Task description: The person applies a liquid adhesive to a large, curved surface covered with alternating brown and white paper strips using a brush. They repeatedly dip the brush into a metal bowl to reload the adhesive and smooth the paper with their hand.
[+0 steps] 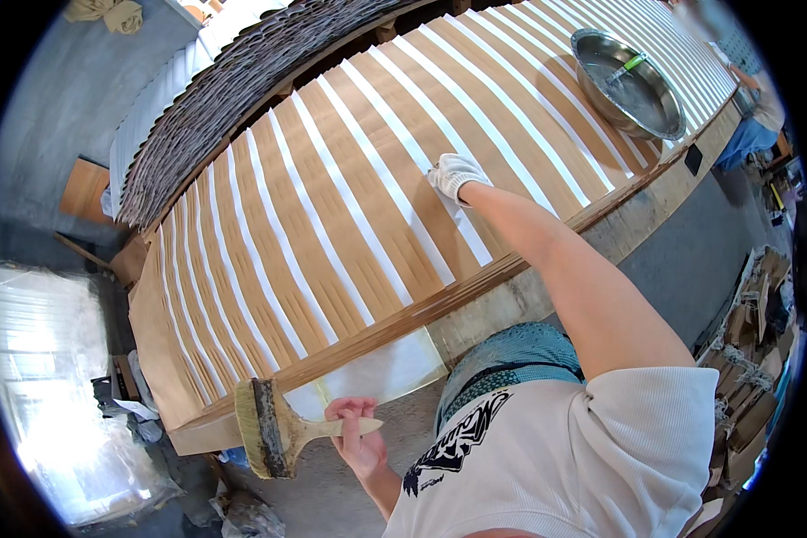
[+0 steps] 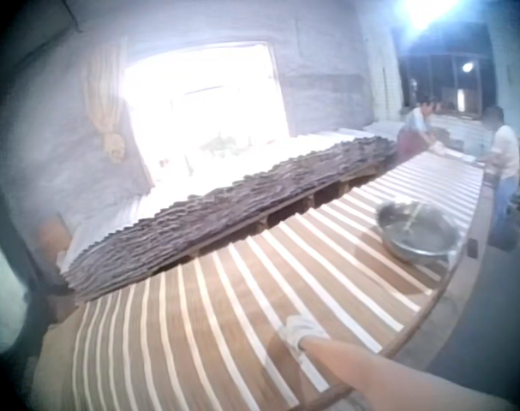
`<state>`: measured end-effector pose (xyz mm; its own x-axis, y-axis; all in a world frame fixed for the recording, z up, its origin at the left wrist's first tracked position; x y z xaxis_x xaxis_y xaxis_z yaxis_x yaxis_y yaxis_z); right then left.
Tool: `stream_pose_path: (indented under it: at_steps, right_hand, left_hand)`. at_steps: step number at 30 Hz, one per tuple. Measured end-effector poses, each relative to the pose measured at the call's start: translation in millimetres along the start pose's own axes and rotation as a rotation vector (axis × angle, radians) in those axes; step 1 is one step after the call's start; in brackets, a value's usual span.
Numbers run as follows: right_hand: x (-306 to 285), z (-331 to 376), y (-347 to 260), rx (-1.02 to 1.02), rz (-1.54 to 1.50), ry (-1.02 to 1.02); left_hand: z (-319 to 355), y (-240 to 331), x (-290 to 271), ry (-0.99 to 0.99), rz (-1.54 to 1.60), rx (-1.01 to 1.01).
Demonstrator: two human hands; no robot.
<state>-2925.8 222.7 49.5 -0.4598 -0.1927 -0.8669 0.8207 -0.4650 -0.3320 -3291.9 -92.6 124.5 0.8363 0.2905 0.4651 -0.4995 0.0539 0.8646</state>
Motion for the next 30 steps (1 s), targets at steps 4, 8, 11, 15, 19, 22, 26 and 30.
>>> stream_pose_path:
  at_steps: [4, 8, 11, 15, 19, 22, 26, 30]
  right_hand:
    - [-1, 1, -1, -0.012, 0.008, 0.022]
    - [-2, 4, -5, -0.006, 0.001, 0.027]
    - [3, -4, -1, -0.004, 0.012, 0.03]
    - [5, -5, -3, 0.007, 0.02, 0.038]
    - [8, -7, -3, 0.009, 0.031, 0.035]
    - [13, -8, -2, -0.021, -0.01, 0.089]
    - [15, -13, 9, -0.069, -0.165, 0.16]
    - [11, -6, 31, -0.123, -0.408, 0.432]
  left_hand:
    - [-1, 1, -1, -0.01, 0.015, 0.005]
    - [2, 1, -5, -0.001, 0.023, 0.002]
    - [5, 1, -9, 0.019, 0.023, -0.006]
    - [10, 0, -15, 0.034, 0.013, -0.002]
    - [13, 0, -18, 0.047, 0.008, -0.001]
    - [15, 1, -21, 0.066, -0.002, 0.006]
    - [12, 2, -16, 0.056, -0.017, 0.015]
    - [0, 1, -4, -0.016, -0.078, -0.028]
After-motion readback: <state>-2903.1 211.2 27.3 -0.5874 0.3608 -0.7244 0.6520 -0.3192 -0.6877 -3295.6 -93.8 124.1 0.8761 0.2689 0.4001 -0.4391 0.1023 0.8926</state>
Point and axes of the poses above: each hand's wrist, its own z-axis away from the middle knuckle, its own x-axis out of the palm, y = z × x, the point moved 3 cm from there along -z, towards the middle knuckle, and after that the axes turned 4 degrees about z, right-handed, at the moved point
